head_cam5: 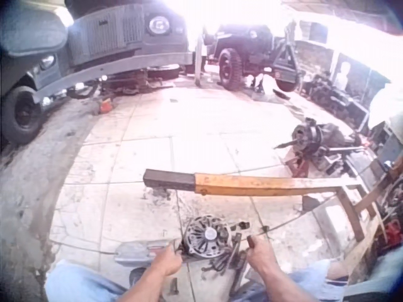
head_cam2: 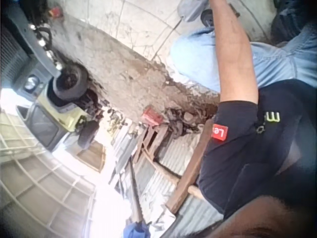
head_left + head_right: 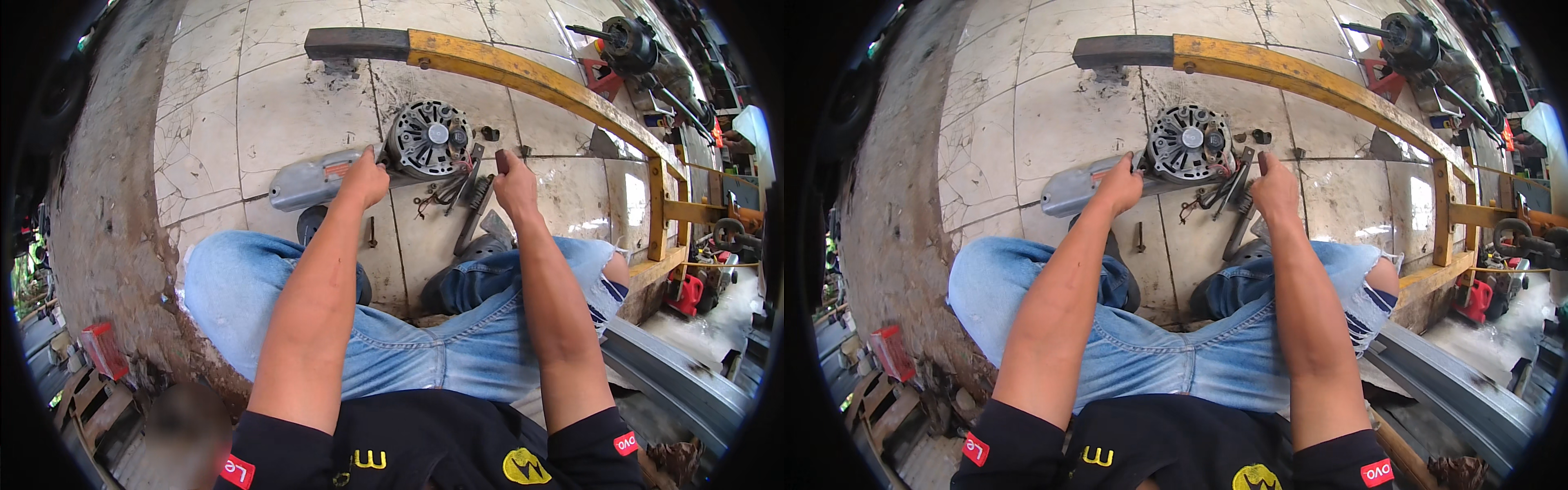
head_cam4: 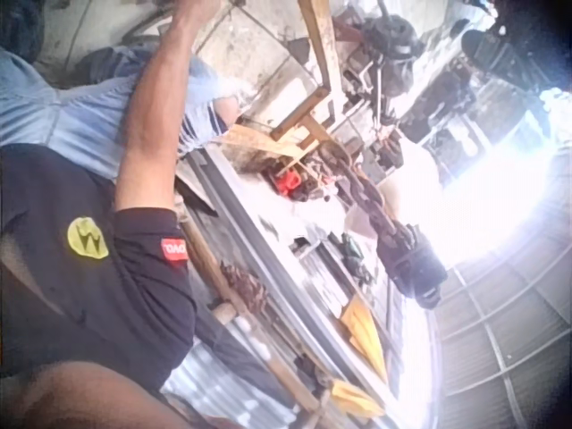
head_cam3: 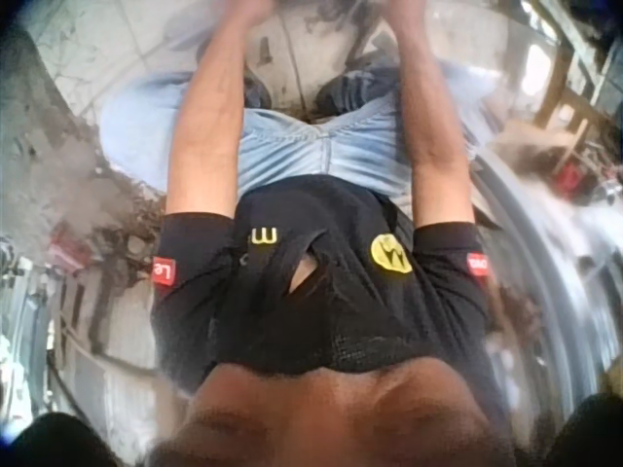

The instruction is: The person sits on the floor and assembles a motor component by attaching a housing to a stator. They use a wire brush to clean the surface, then use sandpaper to smooth it. Finally, they use a screwdriver to tighten screws on the assembled unit.

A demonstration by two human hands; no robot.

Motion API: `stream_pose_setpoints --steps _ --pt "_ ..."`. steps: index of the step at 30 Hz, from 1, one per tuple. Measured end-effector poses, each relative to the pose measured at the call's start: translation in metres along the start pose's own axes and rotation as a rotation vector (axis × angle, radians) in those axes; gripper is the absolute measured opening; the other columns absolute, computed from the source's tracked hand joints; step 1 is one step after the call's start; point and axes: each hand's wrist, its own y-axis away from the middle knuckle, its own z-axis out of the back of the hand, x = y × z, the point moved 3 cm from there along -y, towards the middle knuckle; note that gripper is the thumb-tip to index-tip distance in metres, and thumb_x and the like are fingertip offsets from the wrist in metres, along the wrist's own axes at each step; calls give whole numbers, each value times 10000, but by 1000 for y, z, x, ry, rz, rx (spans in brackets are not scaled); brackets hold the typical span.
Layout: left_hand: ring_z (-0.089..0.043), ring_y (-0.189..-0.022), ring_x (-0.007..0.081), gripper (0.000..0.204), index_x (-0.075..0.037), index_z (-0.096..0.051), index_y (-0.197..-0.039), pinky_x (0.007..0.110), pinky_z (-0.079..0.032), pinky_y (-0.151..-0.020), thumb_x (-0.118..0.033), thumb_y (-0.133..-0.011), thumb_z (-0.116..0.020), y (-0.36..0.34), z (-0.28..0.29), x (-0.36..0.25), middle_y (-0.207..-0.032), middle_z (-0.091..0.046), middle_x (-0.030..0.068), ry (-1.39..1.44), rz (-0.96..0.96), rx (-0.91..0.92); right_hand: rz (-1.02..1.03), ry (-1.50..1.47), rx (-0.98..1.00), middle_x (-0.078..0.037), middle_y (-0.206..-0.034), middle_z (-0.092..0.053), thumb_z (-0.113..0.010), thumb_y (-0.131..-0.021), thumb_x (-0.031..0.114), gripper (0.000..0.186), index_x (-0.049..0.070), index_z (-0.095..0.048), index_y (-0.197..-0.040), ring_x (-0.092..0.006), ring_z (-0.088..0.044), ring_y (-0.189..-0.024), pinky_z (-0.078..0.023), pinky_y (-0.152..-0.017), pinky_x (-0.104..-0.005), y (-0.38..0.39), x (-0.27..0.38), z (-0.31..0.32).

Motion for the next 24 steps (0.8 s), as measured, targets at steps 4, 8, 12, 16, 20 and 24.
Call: stream_pose_setpoints --steps 4,8,12,16,20,24 --pt "-443 -1352 398 644 -34 -313 -1512 529 -406 -1075 -417 -1011 -447 3 3 5 -1525 -379 212 464 284 63 -97 49 106 -267 -1067 -675 -540 -789 39 451 52 -620 -1233 -432 -638 -1035 -498 -895 -492 -2 -18 -6" --pt "-421 -1346 437 700 -108 -275 -1536 650 -417 -1014 -549 -1009 -406 0 1 13 -1581 -271 188 733 452 175 -148 129 159 -256 -1076 -676 -538 -853 78 368 71 -627 -1210 -430 -632 -1039 -494 -884 -498 -1 -24 -13" --pt "-468 -1302 434 751 -124 -238 -1540 617 -427 -1017 -609 -989 -393 12 -2 -9 -1530 -331 226 822 556 244 -126 79 144 -257 -1127 -666 -549 -884 157 413 69 -615 -1282 -422 -622 -1084 -489 -931 -472 -8 -16 -10" --pt "-551 -1189 400 712 -106 -299 -1491 589 -459 -974 -609 -991 -371 3 -7 -8 -1409 -448 232 889 644 344 -20 -144 -20 -234 -1133 -686 -588 -930 279 428 19 -625 -1268 -355 -655 -1085 -493 -948 -406 -25 -3 -17" --pt "-605 -966 302 586 -96 -486 -1290 540 -495 -892 -586 -1001 -347 -10 -20 9 -1148 -585 160 933 715 345 -125 -657 178 -174 -1168 -692 -533 -985 485 593 -22 -609 -1284 -255 -637 -1105 -449 -989 -344 -47 36 -24" --pt "-560 -886 241 542 -118 -564 -1101 499 -491 -857 -598 -994 -336 -14 -20 7 -1015 -578 100 951 709 424 -375 -720 240 -192 -1212 -660 -537 -947 568 706 -49 -595 -1285 -278 -631 -1080 -449 -984 -377 -74 47 -35"
